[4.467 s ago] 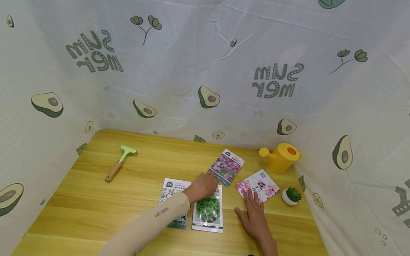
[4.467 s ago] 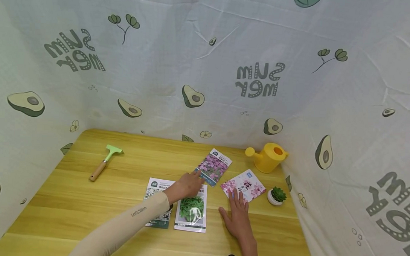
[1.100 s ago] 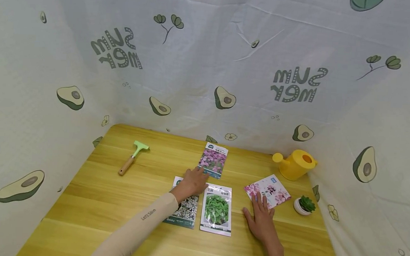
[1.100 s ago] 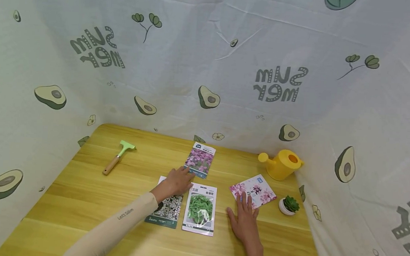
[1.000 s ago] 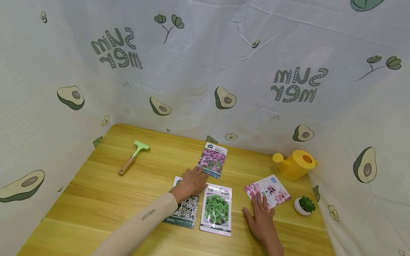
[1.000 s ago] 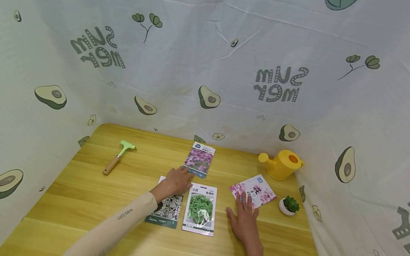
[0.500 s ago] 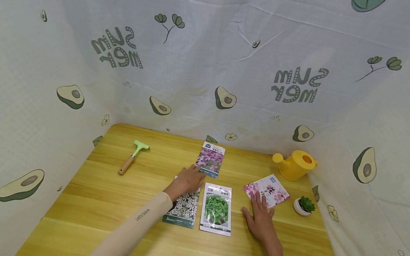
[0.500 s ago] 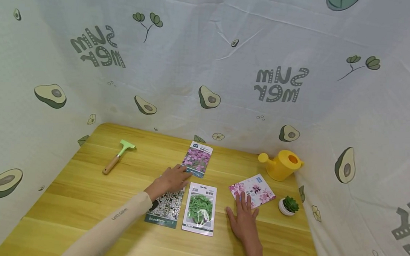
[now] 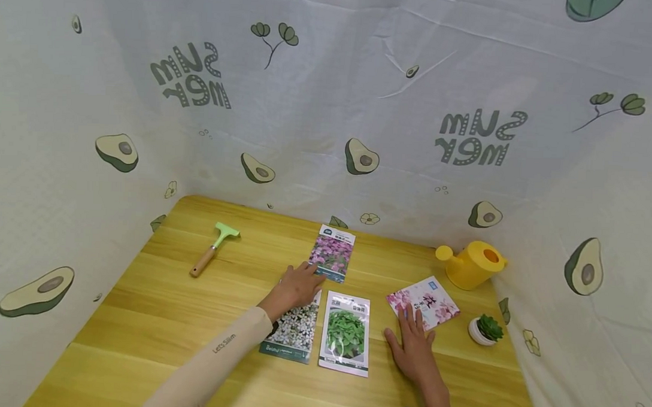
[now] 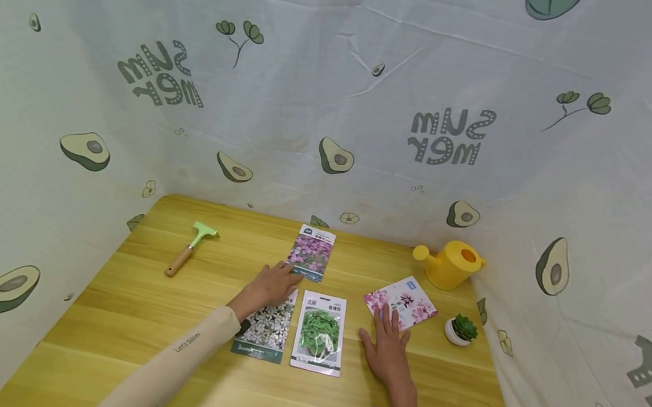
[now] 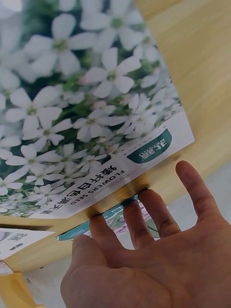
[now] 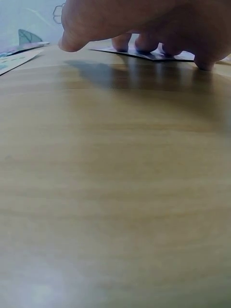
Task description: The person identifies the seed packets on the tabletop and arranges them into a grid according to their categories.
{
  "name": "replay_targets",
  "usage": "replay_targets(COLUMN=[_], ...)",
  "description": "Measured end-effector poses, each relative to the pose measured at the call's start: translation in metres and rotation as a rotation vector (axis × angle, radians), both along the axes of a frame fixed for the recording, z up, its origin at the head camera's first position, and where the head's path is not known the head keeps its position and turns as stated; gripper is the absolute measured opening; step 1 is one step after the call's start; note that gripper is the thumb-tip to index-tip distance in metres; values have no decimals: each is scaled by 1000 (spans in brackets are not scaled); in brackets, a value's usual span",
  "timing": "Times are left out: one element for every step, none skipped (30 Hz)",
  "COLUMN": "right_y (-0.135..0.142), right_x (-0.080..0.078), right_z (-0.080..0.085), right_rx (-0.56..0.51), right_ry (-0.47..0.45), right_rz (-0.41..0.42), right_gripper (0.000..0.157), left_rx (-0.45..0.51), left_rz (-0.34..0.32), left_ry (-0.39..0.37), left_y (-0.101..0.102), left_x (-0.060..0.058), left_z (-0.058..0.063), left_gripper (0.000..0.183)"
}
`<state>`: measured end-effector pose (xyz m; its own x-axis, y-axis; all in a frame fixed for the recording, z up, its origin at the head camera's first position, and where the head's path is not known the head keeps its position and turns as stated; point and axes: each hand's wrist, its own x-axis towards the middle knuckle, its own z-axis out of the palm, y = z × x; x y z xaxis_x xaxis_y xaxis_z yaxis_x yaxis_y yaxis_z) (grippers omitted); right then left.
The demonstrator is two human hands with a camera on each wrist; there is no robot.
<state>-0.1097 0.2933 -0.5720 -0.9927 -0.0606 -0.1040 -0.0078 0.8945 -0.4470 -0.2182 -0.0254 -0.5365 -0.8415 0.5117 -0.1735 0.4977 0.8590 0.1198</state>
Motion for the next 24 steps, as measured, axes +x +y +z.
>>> replay_targets(right_y=[0, 0, 0, 0, 0, 0, 0, 0, 0, -1, -1, -1, -1, -2, -2, -2, -2, -3, -3, -3, -4, -4, -5, -5], right_x=[0, -1, -1, -2, -2, -2, -2, -3, -3, -3, -3, -3, -3, -3, -3, -4, -4, -5, -5, -6, -7, -8, -8, -9], right_z=[0, 0, 0, -1, -1, -1, -1, -1, -1, -2, -2, -2, -2, -2, -2, -2, -2, -2, -2, -2, -2, -1, 0, 0], right_rx=[-1, -1, -1, -1, -1, 0, 1, 0, -2, -4, -6, -10, -15, -18, -20, -22, -22, -24, -22, -20, -20, -20, -20, -20], right_ry=[4, 6, 7, 9, 9, 7, 7, 5, 5, 6, 8, 16, 26, 29, 34, 37, 37, 37, 29, 20, 14, 7, 2, -2], right_rz=[1, 2, 4, 4, 5, 5, 5, 5, 5, 5, 7, 8, 9, 12, 14, 18, 21, 25, 27, 29, 31, 33, 34, 35], right_gripper=[77, 77, 77, 77, 77, 77, 77, 77, 77, 77, 77, 77, 77, 76, 76, 76, 75, 75, 76, 76, 77, 77, 78, 78], left_rx=[-1, -2, -5, -10, -11, -12, -14, -15, -18, -18, -18, -17, -15, -11, -6, 4, 12, 23, 32, 41, 51, 58, 61, 66], left_rz=[2, 5, 9, 12, 15, 17, 19, 22, 24, 27, 28, 31, 33, 36, 39, 43, 47, 53, 58, 62, 66, 69, 71, 72], left_ry=[3, 3, 3, 3, 0, -4, -8, -12, -12, -15, -17, -18, -22, -24, -27, -31, -33, -37, -39, -40, -43, -43, -45, -46], left_y=[-1, -1, -2, -2, -3, -3, -4, -4, -5, -5, -5, -6, -6, -6, -6, -7, -7, -8, -8, -9, -9, -10, -10, -10], left_x=[0, 0, 0, 0, -1, -1, -1, -1, -2, -2, -3, -3, -3, -3, -3, -3, -3, -2, -2, -2, -1, -1, -1, 0], left_z=[0, 1, 1, 1, 1, 1, 0, -1, -2, -2, -3, -4, -4, -4, -4, -4, -4, -4, -4, -4, -3, -3, -3, -2], left_gripper=[45, 45, 45, 45, 45, 45, 45, 46, 46, 46, 47, 48, 48, 48, 48, 48, 47, 46, 46, 45, 45, 45, 45, 45])
